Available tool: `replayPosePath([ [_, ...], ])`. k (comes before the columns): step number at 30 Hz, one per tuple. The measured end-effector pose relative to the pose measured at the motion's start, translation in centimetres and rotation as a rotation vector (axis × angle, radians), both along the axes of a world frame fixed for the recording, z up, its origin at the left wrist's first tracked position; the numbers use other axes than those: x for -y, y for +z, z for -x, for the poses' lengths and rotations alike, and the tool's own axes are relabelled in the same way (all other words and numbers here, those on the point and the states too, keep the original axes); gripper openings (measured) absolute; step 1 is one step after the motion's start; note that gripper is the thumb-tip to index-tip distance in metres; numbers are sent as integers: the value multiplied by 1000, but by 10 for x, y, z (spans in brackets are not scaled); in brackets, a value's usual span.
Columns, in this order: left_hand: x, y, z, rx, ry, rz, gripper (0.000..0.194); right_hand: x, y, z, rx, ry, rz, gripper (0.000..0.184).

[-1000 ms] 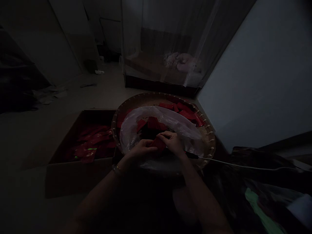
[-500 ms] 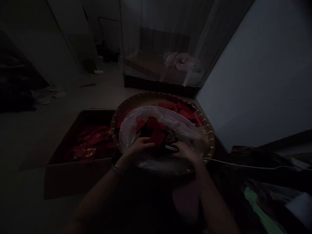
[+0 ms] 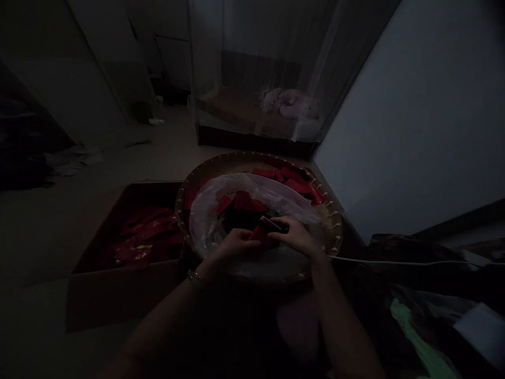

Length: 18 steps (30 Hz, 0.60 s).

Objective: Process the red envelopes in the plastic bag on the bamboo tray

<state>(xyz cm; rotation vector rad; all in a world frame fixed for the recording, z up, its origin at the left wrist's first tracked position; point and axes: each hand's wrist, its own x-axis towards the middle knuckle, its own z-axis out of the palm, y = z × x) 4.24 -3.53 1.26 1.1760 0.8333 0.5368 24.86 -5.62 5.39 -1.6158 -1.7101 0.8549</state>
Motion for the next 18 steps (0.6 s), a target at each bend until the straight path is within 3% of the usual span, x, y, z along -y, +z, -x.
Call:
replayPosePath([
  [5, 3, 0, 2, -97, -64, -67, 45, -2, -2, 11, 44, -66, -130, 28],
  [13, 4, -3, 7, -188, -55, -90, 40, -2, 6, -8, -3, -45, 46, 43],
  [18, 3, -1, 4, -189, -34, -91, 42, 1, 3, -7, -16, -54, 27, 42],
])
